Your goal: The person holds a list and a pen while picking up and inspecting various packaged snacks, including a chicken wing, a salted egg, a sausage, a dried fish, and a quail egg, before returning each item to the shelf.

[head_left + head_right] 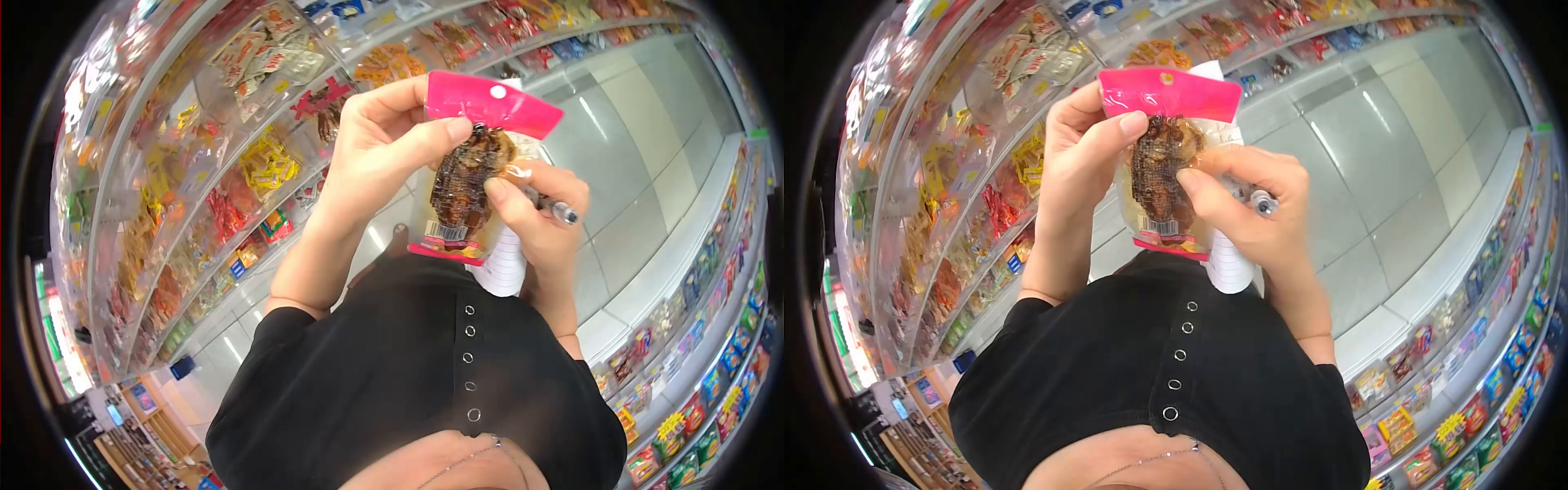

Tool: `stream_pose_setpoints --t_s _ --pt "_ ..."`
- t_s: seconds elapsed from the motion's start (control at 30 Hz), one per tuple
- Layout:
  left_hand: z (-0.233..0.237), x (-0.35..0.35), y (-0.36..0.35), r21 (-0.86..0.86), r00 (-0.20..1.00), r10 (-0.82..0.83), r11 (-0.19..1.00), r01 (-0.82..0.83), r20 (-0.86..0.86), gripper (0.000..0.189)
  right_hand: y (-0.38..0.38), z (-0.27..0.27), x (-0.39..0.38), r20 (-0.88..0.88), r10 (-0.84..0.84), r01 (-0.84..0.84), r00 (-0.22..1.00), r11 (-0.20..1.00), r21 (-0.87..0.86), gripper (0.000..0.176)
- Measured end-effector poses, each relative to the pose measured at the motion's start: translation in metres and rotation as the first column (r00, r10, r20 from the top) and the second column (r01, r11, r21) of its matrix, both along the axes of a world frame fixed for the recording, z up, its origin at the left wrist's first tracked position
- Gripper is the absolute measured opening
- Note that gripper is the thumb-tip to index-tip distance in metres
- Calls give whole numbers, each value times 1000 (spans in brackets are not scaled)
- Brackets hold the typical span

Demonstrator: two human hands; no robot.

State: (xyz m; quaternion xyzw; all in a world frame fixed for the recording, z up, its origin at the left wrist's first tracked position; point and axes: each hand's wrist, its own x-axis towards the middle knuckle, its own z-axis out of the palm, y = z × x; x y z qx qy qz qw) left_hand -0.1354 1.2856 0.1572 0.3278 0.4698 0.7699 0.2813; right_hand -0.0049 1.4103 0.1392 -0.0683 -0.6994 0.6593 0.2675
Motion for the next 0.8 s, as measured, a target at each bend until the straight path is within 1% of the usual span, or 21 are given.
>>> stream_pose_setpoints --t_s 0.07,0.1,0.2,0.23,0.3,0.4,0.47,0.53,0.6,0.63,0.67,0.73,0.77,0.8 --pt "-5 -8 -10 12 998 56 998 -56 10 18 -7 -6 -13 20 57 -55 998 995 -83 8" --pt "-9 -15 -18 16 994 105 994 -105 -17 14 -13 -7 -23 15 91 -89 996 991 -96 8" --pt "-15 -28 -47 44 980 198 979 -198 21 11 -32 -5 -50 8 163 -163 987 984 -71 8" --pt "-14 -30 -55 100 970 242 965 -241 8 10 -38 -4 -58 6 188 -188 982 981 -42 8" --pt "-8 -36 -74 130 952 307 943 -305 4 9 -50 -3 -75 24 250 -250 968 968 -1 9" --pt "5 -37 -99 161 892 451 883 -442 -24 10 -73 8 -93 -21 293 -293 956 956 29 8" --pt "16 -39 -110 265 822 560 812 -520 -104 9 -82 21 -105 -78 312 -286 947 927 241 10" --pt "15 -46 -122 407 885 464 816 -411 -38 34 -90 32 -115 -172 395 -343 902 901 266 13" --pt "22 -43 -125 469 846 533 745 -475 9 43 -94 38 -124 -227 453 -377 862 872 311 17" --pt "31 -32 -117 455 761 648 667 -590 38 38 -95 39 -128 -237 470 -380 850 859 342 20" --pt "34 -27 -116 440 726 687 643 -627 31 37 -94 39 -133 -260 499 -396 826 844 361 20" --pt "37 -26 -113 429 683 731 614 -662 8 35 -93 38 -143 -314 512 -426 799 852 305 20" --pt "37 -24 -111 420 659 752 596 -684 7 34 -98 37 -142 -329 493 -442 806 870 219 19" --pt "35 -24 -107 414 632 775 573 -707 7 32 -94 35 -147 -344 512 -475 787 859 192 18"
